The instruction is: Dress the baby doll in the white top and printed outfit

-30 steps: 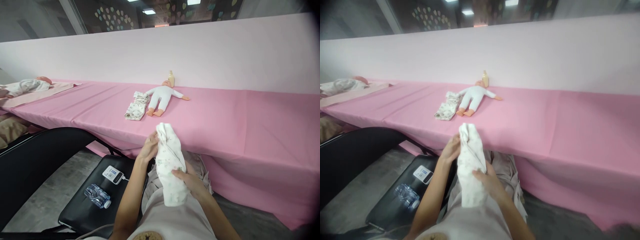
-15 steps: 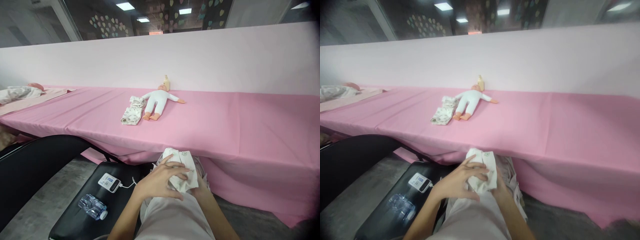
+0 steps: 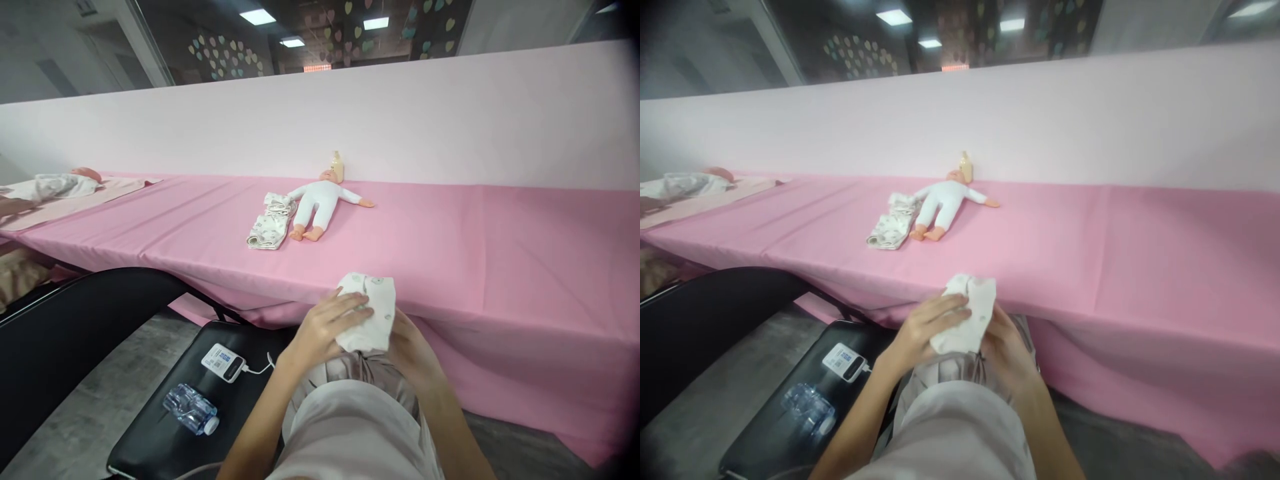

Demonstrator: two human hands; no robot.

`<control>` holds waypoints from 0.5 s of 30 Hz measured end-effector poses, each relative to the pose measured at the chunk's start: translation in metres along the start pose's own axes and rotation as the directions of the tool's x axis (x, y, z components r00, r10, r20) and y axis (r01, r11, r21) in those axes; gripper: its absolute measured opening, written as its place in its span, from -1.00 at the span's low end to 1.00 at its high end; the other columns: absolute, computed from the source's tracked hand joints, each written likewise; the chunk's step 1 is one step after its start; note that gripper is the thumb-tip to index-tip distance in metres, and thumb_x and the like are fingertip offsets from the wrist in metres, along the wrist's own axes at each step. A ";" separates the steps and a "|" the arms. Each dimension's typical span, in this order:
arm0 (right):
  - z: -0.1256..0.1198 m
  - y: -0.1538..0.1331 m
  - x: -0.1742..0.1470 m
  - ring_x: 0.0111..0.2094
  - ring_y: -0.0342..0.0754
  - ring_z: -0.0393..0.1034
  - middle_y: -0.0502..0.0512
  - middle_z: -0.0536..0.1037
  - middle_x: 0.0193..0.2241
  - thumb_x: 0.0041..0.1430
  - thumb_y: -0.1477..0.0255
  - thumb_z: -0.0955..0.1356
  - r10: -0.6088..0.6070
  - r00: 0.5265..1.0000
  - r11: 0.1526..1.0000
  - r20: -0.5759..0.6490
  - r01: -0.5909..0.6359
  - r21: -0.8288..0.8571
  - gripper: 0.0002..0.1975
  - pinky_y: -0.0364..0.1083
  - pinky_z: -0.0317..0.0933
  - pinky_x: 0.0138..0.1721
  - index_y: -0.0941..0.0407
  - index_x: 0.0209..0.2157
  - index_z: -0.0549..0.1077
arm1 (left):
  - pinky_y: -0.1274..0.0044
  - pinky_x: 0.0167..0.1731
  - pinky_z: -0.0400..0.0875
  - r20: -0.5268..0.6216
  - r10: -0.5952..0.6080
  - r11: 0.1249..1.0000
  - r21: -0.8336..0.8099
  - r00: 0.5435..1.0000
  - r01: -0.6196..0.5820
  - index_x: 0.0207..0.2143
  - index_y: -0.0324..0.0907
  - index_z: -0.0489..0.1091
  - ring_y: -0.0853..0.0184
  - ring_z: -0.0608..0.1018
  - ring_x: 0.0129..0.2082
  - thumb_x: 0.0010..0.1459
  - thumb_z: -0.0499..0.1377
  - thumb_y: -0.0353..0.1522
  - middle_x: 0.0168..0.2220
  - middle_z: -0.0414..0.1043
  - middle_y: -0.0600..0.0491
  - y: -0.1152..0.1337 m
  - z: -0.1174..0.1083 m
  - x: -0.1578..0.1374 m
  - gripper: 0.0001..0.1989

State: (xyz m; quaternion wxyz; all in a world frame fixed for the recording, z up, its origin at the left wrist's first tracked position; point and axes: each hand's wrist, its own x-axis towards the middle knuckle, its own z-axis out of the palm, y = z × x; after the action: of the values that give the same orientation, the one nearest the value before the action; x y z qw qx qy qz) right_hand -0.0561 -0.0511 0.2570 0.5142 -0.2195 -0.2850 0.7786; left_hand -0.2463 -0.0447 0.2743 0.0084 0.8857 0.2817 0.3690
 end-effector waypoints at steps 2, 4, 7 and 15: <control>0.000 -0.008 -0.006 -0.04 0.03 0.38 0.11 0.44 0.00 0.09 0.45 0.41 0.029 1.000 0.999 0.007 -0.029 -0.038 -0.58 -0.04 0.32 -0.10 0.02 0.02 0.40 | 0.40 0.07 0.37 -0.067 -0.090 0.994 -0.075 0.994 0.085 0.07 -0.14 0.31 0.25 0.44 0.06 0.19 0.10 -0.36 0.07 0.39 -0.06 -0.022 -0.013 -0.002 -0.62; -0.004 -0.013 -0.009 -0.01 0.08 0.37 0.16 0.40 0.06 0.09 0.38 0.41 0.058 0.998 0.995 0.009 -0.057 -0.078 -0.63 -0.01 0.33 -0.10 0.06 -0.02 0.43 | 0.42 -0.04 0.44 -0.225 -0.216 0.976 -0.033 0.950 0.214 0.06 -0.15 0.32 0.25 0.51 -0.04 0.17 0.09 -0.36 -0.02 0.46 -0.05 -0.054 -0.032 0.003 -0.62; -0.013 -0.012 -0.009 -0.14 0.03 0.44 0.19 0.49 -0.06 0.06 0.36 0.44 0.055 0.998 0.994 -0.038 -0.058 -0.092 -0.68 -0.07 0.35 -0.21 0.12 -0.12 0.48 | 0.36 0.03 0.37 -0.496 -0.238 0.902 0.205 0.835 0.379 0.02 -0.17 0.36 0.22 0.45 0.01 0.14 0.04 -0.42 -0.02 0.45 -0.05 -0.119 -0.066 0.026 -0.63; -0.023 0.021 -0.003 -0.45 -0.17 0.39 0.06 0.51 -0.38 0.05 0.42 0.44 0.109 0.989 0.994 -0.098 -0.111 -0.012 -0.81 -0.20 0.27 -0.44 0.15 -0.26 0.48 | 0.04 0.15 0.05 -0.032 -0.748 0.537 0.558 0.663 0.633 0.02 -0.16 0.39 -0.01 0.08 0.28 0.01 0.07 -0.56 0.25 0.10 -0.14 -0.262 -0.109 0.051 -0.51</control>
State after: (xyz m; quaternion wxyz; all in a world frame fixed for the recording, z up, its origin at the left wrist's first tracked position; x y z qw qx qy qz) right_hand -0.0544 -0.0553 0.2257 0.4819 -0.2771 -0.2539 0.7915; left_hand -0.4180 0.1804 0.3281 -0.0582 0.7003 0.6960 0.1474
